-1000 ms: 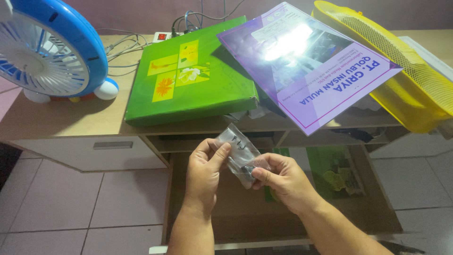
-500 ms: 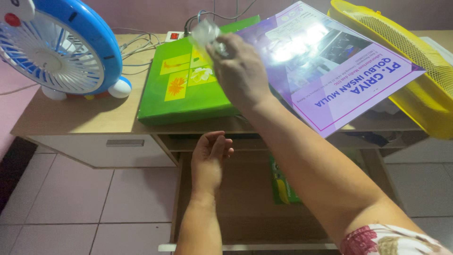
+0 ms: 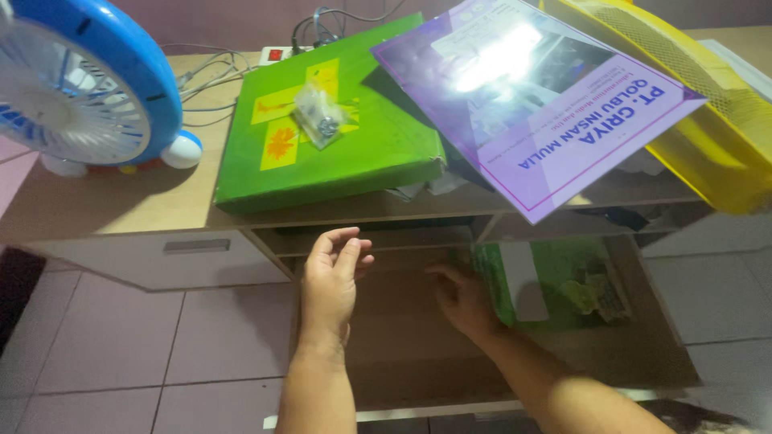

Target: The person removes various items from a drawer and places them on a desk, then returns some items to the drawer. Items handled include a lanyard, a blue pouch, a white bag, a stapler, a photo album, a green box, a yellow mesh organizer, and several plastic-wrapped items.

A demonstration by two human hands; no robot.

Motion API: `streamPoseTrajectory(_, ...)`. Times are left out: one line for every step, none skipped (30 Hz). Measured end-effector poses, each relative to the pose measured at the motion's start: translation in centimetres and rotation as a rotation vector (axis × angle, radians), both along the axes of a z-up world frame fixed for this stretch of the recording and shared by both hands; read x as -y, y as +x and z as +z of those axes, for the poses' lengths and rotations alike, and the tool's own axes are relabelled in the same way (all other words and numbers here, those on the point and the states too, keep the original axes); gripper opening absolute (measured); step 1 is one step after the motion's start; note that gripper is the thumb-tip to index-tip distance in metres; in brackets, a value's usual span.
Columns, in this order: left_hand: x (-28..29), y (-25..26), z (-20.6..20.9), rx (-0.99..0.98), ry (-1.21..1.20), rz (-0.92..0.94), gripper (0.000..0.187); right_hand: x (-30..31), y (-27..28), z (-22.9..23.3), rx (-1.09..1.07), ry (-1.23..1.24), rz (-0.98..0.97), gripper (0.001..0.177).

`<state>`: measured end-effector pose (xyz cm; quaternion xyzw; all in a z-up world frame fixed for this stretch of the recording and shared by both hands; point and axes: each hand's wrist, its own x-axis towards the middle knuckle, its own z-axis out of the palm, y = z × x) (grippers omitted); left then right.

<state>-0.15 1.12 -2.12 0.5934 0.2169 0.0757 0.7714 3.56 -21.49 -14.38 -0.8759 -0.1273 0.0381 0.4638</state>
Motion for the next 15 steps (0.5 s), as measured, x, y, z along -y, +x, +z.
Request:
streamPoseTrajectory(0.0, 0.1, -0.1, 0.007, 0.017, -0.008, 0.023, 2.6, 0.0, -3.5, -0.084, -0.027, -0.194, 0.026)
streamPoseTrajectory(-0.1, 0.1, -0.3, -0.010, 0.040, -0.007, 0.023, 5.4, 0.1, -6.7, -0.170, -0.070, -0.396, 0.026)
streamPoseTrajectory(-0.1, 0.1, -0.5, -0.025, 0.062, -0.004, 0.024, 8.2, 0.3, -9.5, -0.294, -0.107, -0.607, 0.026)
streamPoseTrajectory(-0.1, 0.1, -0.6, -0.040, 0.085, -0.002, 0.024, 11.0, 0.3, -12.0, -0.420, -0.117, -0.797, 0.026)
streamPoseTrajectory(-0.2, 0.1, -0.9, -0.053, 0.104, -0.002, 0.024, 13.6, 0.1, -14.0, -0.545, -0.105, -0.954, 0.026)
streamPoseTrajectory(-0.2, 0.2, -1.1, -0.066, 0.123, -0.001, 0.024, 15.8, -0.3, -15.6, -0.651, -0.076, -1.088, 0.027)
streamPoseTrajectory(-0.3, 0.2, -1.3, -0.079, 0.143, 0.006, 0.024, 17.6, -0.4, -16.8, -0.728, -0.038, -1.179, 0.027)
streamPoseTrajectory(-0.4, 0.4, -1.5, -0.074, 0.138, 0.007, 0.025, 18.7, -0.4, -17.2, -0.783, -0.010, -1.254, 0.027)
streamPoseTrajectory(-0.4, 0.7, -1.7, -0.069, 0.135, 0.011, 0.025, 19.6, -0.3, -17.6, -0.816, 0.033, -1.287, 0.027)
streamPoseTrajectory(-0.1, 1.1, -1.9, -0.064, 0.131, 0.014, 0.025, 20.3, -0.3, -17.8, -0.835, 0.079, -1.320, 0.027)
streamPoseTrajectory(0.0, 1.3, -2.0, -0.087, 0.154, 0.017, 0.025, 20.6, 0.1, -18.0, -0.851, 0.108, -1.321, 0.027)
streamPoseTrajectory(0.2, 1.4, -2.0, -0.110, 0.177, 0.020, 0.026, 20.8, 0.3, -18.2, -0.863, 0.150, -1.328, 0.028)
streamPoseTrajectory(0.4, 1.6, -1.9, -0.133, 0.199, 0.023, 0.026, 21.1, 0.7, -18.3, -0.873, 0.192, -1.317, 0.028)
streamPoseTrajectory(0.7, 1.8, -1.9, -0.144, 0.225, 0.024, 0.026, 21.4, 1.2, -18.4, -0.881, 0.230, -1.301, 0.028)
streamPoseTrajectory(0.9, 1.8, -1.9, -0.160, 0.250, 0.026, 0.027, 21.6, 1.2, -18.5, -0.893, 0.282, -1.295, 0.028)
